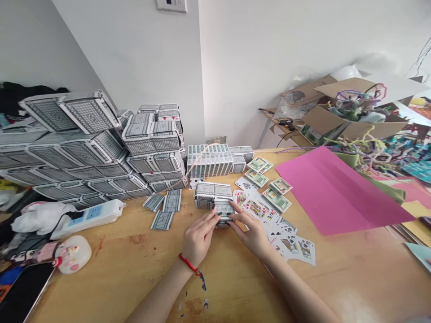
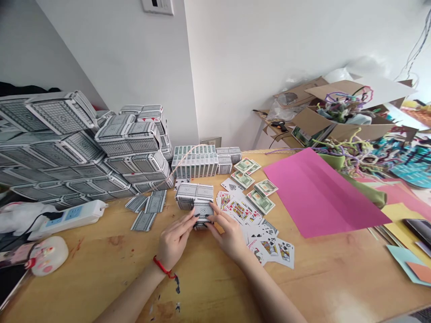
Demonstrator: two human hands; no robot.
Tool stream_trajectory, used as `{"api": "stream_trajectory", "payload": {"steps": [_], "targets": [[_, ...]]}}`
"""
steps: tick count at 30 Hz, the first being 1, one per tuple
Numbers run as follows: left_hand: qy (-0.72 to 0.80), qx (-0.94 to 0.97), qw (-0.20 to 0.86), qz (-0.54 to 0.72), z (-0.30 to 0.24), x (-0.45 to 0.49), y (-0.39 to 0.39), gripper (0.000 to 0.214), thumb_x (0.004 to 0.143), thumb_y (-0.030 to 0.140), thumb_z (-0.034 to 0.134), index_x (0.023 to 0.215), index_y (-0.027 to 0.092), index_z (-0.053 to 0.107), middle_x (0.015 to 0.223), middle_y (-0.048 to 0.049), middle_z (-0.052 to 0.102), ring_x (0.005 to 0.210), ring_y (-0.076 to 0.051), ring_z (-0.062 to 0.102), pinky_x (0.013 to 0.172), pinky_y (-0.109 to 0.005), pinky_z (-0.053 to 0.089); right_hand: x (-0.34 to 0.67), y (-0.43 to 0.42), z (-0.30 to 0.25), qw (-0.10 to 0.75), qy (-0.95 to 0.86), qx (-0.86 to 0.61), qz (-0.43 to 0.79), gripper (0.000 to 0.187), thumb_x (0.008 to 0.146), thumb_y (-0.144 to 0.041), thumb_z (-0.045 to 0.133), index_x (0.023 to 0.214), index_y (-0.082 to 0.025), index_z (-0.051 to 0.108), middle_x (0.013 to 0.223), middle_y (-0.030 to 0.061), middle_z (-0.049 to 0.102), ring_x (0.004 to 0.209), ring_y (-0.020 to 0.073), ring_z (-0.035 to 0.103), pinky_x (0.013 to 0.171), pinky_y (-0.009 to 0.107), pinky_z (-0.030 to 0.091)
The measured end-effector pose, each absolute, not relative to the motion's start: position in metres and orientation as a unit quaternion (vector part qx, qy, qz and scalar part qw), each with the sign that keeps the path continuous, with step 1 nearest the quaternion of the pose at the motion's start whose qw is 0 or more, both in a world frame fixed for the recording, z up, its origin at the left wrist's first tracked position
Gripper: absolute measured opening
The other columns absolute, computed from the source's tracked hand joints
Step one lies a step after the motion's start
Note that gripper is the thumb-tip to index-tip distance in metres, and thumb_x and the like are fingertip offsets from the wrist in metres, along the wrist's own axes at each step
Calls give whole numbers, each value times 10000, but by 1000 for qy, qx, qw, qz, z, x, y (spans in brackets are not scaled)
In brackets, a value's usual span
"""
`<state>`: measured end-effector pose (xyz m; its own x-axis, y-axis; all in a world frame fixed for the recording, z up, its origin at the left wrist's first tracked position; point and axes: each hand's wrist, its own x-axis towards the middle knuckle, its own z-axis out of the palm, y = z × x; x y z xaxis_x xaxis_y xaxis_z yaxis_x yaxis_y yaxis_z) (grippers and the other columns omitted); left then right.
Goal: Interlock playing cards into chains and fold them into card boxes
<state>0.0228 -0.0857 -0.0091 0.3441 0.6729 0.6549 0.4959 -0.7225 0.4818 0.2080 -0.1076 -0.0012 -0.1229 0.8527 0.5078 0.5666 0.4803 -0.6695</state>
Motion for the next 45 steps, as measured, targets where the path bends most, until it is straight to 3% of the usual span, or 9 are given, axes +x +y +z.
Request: {"api": "stream_trajectory", "payload": {"steps": [6, 20, 24, 28, 35, 45], "targets": [[359, 821, 59, 440, -11, 25, -88, 332, 785, 162, 584, 1114, 207, 572, 1128, -81, 633, 986, -204, 624, 840, -321, 541, 207, -108, -2, 450, -733, -485, 155, 123, 818, -204, 519, 913, -219, 596, 1227, 125, 557, 1063, 233, 577, 833, 360, 523], [352, 809, 46, 467, -14, 26, -85, 295, 781, 124, 582, 1058, 223, 610, 1086, -57, 658, 977, -199, 629, 821, -322, 549, 207, -110, -2, 397, -772, -481, 120, 160, 827, -219, 519, 981, -222, 564, 1298, 143, 483, 1060, 242, 577, 851, 375, 514], [356, 815, 35, 456, -13, 24, -83, 304, 774, 137, 594, 1068, 215, 604, 1044, -44, 678, 1003, -202, 616, 831, -317, 542, 204, -111, 1, 364, -788, -489, 86, 236, 827, -210, 516, 1061, -218, 549, 1319, 142, 459, 1141, 256, 512, 889, 389, 493], [355, 820, 54, 445, -11, 21, -81, 273, 790, 150, 572, 1053, 215, 607, 1055, -39, 674, 1042, -202, 593, 853, -328, 531, 196, -112, -2, 320, -794, -515, 45, 342, 814, -221, 533, 1155, -214, 509, 1338, 150, 432, 1179, 277, 468, 871, 409, 502], [345, 809, 91, 466, -7, 23, -81, 231, 774, 118, 586, 983, 204, 630, 1063, -49, 667, 1070, -199, 567, 899, -368, 503, 167, -114, -15, 361, -745, -561, 3, 353, 758, -95, 505, 1103, -165, 490, 1358, 190, 353, 1249, 301, 359, 893, 467, 470], [390, 770, 203, 463, -11, 24, -85, 188, 769, 162, 597, 949, 213, 609, 1162, -74, 540, 1070, -200, 524, 910, -388, 471, 158, -113, -22, 376, -714, -590, 21, 436, 643, -9, 486, 1055, -152, 490, 1349, 190, 326, 1222, 326, 361, 893, 496, 442]]}}
